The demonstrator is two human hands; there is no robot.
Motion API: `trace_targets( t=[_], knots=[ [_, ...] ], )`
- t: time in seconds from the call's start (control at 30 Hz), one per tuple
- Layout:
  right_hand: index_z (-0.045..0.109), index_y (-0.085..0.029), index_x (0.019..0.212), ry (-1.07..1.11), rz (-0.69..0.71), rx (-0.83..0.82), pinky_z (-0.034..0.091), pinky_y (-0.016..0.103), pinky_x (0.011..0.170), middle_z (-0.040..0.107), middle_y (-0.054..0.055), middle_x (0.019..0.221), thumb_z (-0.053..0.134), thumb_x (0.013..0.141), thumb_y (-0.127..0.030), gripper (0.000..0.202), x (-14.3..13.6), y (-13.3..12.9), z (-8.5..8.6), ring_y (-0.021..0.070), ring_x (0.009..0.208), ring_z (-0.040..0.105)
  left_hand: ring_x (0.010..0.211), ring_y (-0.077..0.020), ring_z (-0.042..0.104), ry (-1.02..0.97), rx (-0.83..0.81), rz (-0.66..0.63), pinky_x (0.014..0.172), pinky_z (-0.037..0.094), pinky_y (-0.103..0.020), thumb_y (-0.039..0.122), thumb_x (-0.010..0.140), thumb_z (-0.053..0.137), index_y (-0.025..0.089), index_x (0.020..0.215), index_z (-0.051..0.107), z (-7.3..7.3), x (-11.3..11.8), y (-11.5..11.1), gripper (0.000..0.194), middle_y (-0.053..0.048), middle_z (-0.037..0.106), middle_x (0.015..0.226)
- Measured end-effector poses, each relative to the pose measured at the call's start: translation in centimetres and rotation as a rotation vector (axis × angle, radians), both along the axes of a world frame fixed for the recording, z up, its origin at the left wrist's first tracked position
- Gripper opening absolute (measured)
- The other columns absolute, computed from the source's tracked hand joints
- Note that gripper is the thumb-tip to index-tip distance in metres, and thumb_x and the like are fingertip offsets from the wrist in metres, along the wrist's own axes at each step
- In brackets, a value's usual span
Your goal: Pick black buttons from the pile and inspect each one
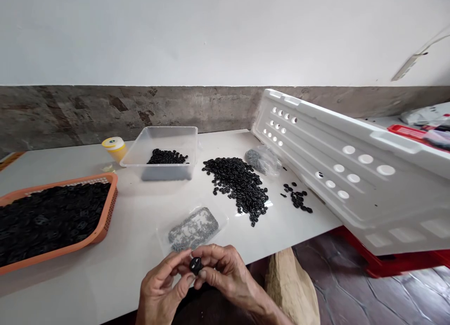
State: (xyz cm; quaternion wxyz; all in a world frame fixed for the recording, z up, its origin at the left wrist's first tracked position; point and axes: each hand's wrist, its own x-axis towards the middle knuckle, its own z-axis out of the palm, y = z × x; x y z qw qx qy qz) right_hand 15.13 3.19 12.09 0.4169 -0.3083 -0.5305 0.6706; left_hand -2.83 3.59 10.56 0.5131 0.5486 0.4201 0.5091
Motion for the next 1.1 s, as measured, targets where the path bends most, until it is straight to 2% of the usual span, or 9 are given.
trace_targets(
  t=[0.1,0.17,0.23,0.43,0.63,0.83,1.1],
  knots=[
    [0.054,-0.008,0.125,0.073,-0.022,-0.020,0.053,0.017,0.078,0.062,0.010,0.088,0.059,0.091,-0.038,0.046,-0.3,-0.3,-0.2,0.0091,0.082,0.065,0.081,-0.0066,0.068,0.146,0.342,0.144,0.075,0.055,-0.009,0.019,0.076,0.072,0.031,0.112,0.070,0.0,0.3,-0.6,0.038,0.002,0.071,0.097],
    [0.054,-0.008,0.125,0.077,-0.037,-0.006,0.053,0.017,0.080,0.062,0.010,0.088,0.058,0.092,-0.036,0.043,-0.4,-0.5,-0.1,0.0093,0.083,0.065,0.085,-0.0063,0.069,0.271,0.511,0.139,0.079,0.055,-0.009,0.014,0.078,0.069,0.032,0.117,0.066,0.3,0.3,-0.7,0.043,0.003,0.071,0.099],
    [0.054,-0.008,0.123,0.067,-0.057,-0.003,0.053,0.017,0.079,0.063,0.010,0.087,0.059,0.091,-0.035,0.042,-0.5,-0.7,-0.1,0.0084,0.081,0.065,0.088,-0.0072,0.069,0.332,0.594,0.108,0.080,0.055,-0.010,0.010,0.079,0.067,0.031,0.120,0.064,0.5,0.4,-0.8,0.046,0.003,0.071,0.101],
    [0.056,-0.010,0.121,0.097,-0.111,-0.033,0.053,0.014,0.077,0.061,0.007,0.087,0.062,0.089,-0.032,0.039,-0.7,-1.0,-0.7,0.0078,0.081,0.065,0.089,-0.0069,0.067,0.233,0.495,0.221,0.080,0.053,-0.010,0.020,0.083,0.065,0.032,0.118,0.066,0.3,1.2,-1.2,0.037,0.003,0.069,0.103],
    [0.054,-0.009,0.125,0.063,-0.095,0.037,0.054,0.017,0.078,0.063,0.010,0.087,0.058,0.092,-0.032,0.041,-0.7,-1.1,-1.4,0.0089,0.080,0.065,0.091,-0.0081,0.068,0.293,0.574,0.124,0.080,0.054,-0.011,0.013,0.083,0.064,0.032,0.123,0.062,0.1,0.7,-0.9,0.045,0.003,0.069,0.106],
    [0.056,-0.011,0.125,-0.032,-0.173,0.200,0.052,0.012,0.073,0.063,0.007,0.083,0.054,0.094,-0.026,0.035,-1.1,-1.2,-0.5,0.0058,0.075,0.065,0.088,-0.0076,0.068,0.254,0.506,0.273,0.081,0.053,-0.012,0.020,0.085,0.063,0.032,0.115,0.068,0.4,1.5,-1.6,0.032,0.003,0.071,0.103],
    [0.056,-0.013,0.123,-0.055,-0.221,0.345,0.051,0.008,0.069,0.063,0.004,0.079,0.051,0.093,-0.017,0.030,-1.2,-1.6,0.4,0.0039,0.071,0.064,0.086,-0.0071,0.069,0.255,0.504,0.278,0.080,0.053,-0.011,0.022,0.085,0.063,0.032,0.112,0.069,0.7,1.6,-1.9,0.029,0.005,0.072,0.100]
  ],
)
